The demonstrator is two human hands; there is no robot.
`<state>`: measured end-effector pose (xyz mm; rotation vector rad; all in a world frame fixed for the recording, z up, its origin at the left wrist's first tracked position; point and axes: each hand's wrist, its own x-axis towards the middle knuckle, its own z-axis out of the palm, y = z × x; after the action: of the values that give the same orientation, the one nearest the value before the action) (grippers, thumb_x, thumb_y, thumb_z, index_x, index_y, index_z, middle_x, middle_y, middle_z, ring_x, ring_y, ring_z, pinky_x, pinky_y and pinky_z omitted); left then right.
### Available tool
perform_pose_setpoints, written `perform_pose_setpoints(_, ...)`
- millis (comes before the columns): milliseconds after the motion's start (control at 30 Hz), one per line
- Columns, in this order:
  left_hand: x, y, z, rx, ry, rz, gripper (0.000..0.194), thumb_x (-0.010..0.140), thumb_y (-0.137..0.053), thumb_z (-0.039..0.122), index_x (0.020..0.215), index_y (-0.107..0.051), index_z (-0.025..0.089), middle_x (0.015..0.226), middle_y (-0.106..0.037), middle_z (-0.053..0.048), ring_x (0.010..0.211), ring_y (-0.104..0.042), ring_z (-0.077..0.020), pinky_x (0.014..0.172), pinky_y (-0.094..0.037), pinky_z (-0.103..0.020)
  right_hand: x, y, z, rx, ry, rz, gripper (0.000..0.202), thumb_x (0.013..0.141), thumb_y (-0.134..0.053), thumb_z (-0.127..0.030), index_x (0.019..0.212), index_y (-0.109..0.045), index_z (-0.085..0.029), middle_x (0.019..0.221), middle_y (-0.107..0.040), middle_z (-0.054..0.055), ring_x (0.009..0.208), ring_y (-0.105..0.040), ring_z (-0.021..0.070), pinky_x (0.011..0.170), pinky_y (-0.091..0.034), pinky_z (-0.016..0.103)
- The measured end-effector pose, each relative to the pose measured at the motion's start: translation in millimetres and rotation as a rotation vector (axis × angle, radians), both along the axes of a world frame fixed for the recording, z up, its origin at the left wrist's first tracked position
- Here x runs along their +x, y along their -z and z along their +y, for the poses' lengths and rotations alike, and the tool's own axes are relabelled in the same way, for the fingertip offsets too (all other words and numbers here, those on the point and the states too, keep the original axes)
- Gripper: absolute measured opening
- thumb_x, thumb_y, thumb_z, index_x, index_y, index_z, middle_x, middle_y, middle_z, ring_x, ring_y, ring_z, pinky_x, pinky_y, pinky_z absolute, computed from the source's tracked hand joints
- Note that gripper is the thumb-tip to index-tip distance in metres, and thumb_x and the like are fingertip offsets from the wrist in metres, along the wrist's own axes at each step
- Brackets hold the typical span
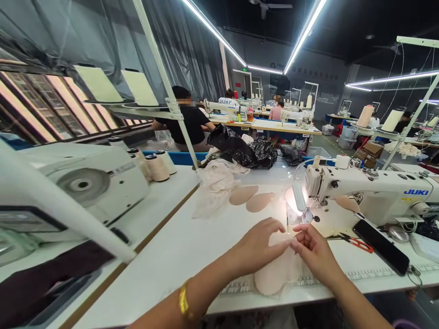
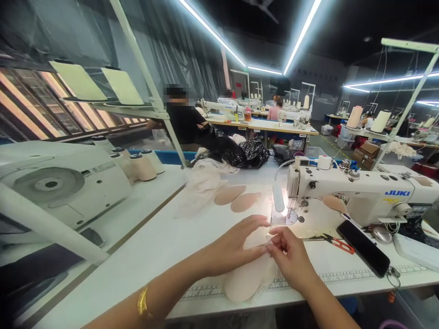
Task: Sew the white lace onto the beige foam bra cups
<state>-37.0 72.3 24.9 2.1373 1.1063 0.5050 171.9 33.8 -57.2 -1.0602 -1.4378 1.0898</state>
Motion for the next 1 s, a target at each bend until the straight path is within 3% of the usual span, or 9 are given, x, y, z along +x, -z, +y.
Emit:
perform_pose_setpoints(67,1,-5.6,5,-0.05,0.184,-0.033,0.046,0.074,-0.071,0.045,0.113,-0.063,0.022,0.116,-0.067,-0.008,0.109,-0.06,-0.029,0.09,-0.048,-0.035,1,-3.6,-8,0.06,-0.021,-0.1,0.028,0.096,-0.069,-0.04,0.12,-0.064,-0.026,0.088,-0.065,0.0,0.08,-0.063,0.0171,0.075,-0.049,0.03)
perform_pose_setpoints(133,0,-9.7,11,-0.193,0.327,-0.013,0.037,0.071,-0.071,0.041,0.101,-0.061,0.022,0.093,-0.063,-0.001,0.087,-0.06,-0.023,0.071,-0.047,-0.029,3,-9.6,-14,0.127,-0.002,-0.193,0.026,0.099,-0.065,-0.037,0.121,-0.065,-0.025,0.091,-0.068,0.002,0.08,-0.065,0.0179,0.077,-0.051,0.032)
perform_pose_setpoints(200,-2,-11.3,18,-0.254,0.339,0.011,0.022,0.074,-0.065,0.036,0.088,-0.056,0.022,0.075,-0.054,0.004,0.069,-0.053,-0.0171,0.058,-0.039,-0.025,5,-17.1,-17,0.211,0.077,-0.278,0.024,0.1,-0.062,-0.036,0.121,-0.066,-0.025,0.091,-0.07,0.003,0.073,-0.065,0.0173,0.074,-0.053,0.032)
perform_pose_setpoints(267,-5,-10.6,24,-0.126,0.261,-0.002,0.012,0.078,-0.06,0.031,0.083,-0.052,0.022,0.069,-0.05,0.005,0.062,-0.049,-0.0148,0.054,-0.033,-0.023,4,-25.3,-17,0.316,0.185,-0.35,0.024,0.101,-0.06,-0.036,0.12,-0.067,-0.025,0.09,-0.073,0.004,0.064,-0.063,0.0163,0.067,-0.053,0.032)
perform_pose_setpoints(333,-9,-7.9,31,0.139,0.199,-0.027,0.005,0.081,-0.056,0.024,0.082,-0.051,0.022,0.068,-0.05,0.005,0.06,-0.047,-0.0145,0.054,-0.032,-0.024,1,-32.2,-13,0.418,0.262,-0.411,0.023,0.1,-0.059,-0.033,0.12,-0.066,-0.025,0.091,-0.075,0.005,0.058,-0.06,0.0154,0.06,-0.051,0.031)
perform_pose_setpoints(500,-14,8.5,47,0.81,0.287,0.162,0.017,0.088,-0.048,0.008,0.079,-0.052,0.022,0.069,-0.058,0.0,0.063,-0.049,-0.0181,0.063,-0.035,-0.031,6,-27.2,15,0.662,0.285,-0.649,0.026,0.1,-0.051,-0.017,0.121,-0.063,-0.026,0.094,-0.076,0.005,0.066,-0.064,0.0174,0.065,-0.051,0.03)
perform_pose_setpoints(633,-2,28.2,50,0.787,0.466,0.334,0.019,0.089,-0.066,0.016,0.076,-0.053,0.021,0.076,-0.062,0.0,0.07,-0.055,-0.0196,0.065,-0.037,-0.032,30,-4.4,42,0.865,0.086,-1.033,0.027,0.098,-0.047,-0.007,0.099,-0.068,-0.025,0.08,-0.069,0.002,0.069,-0.058,0.0179,0.064,-0.04,0.028)
perform_pose_setpoints(767,23,43.3,56,0.789,0.514,0.29,0.019,0.081,-0.064,0.003,0.08,-0.056,0.02,0.084,-0.065,-0.001,0.075,-0.056,-0.0193,0.066,-0.038,-0.032,52,6.2,53,0.845,-0.06,-1.194,0.025,0.1,-0.051,-0.011,0.084,-0.066,-0.024,0.076,-0.065,-0.002,0.069,-0.053,0.0163,0.062,-0.035,0.027)
perform_pose_setpoints(1000,34,72.0,65,0.861,0.378,0.173,0.023,0.083,-0.06,0.006,0.069,-0.048,0.02,0.077,-0.058,-0.001,0.067,-0.049,-0.0183,0.058,-0.03,-0.032,69,-1.4,44,0.778,-0.085,-0.979,0.033,0.099,-0.049,-0.005,0.116,-0.068,-0.025,0.109,-0.074,0.006,0.1,-0.061,0.0216,0.081,-0.049,0.032)
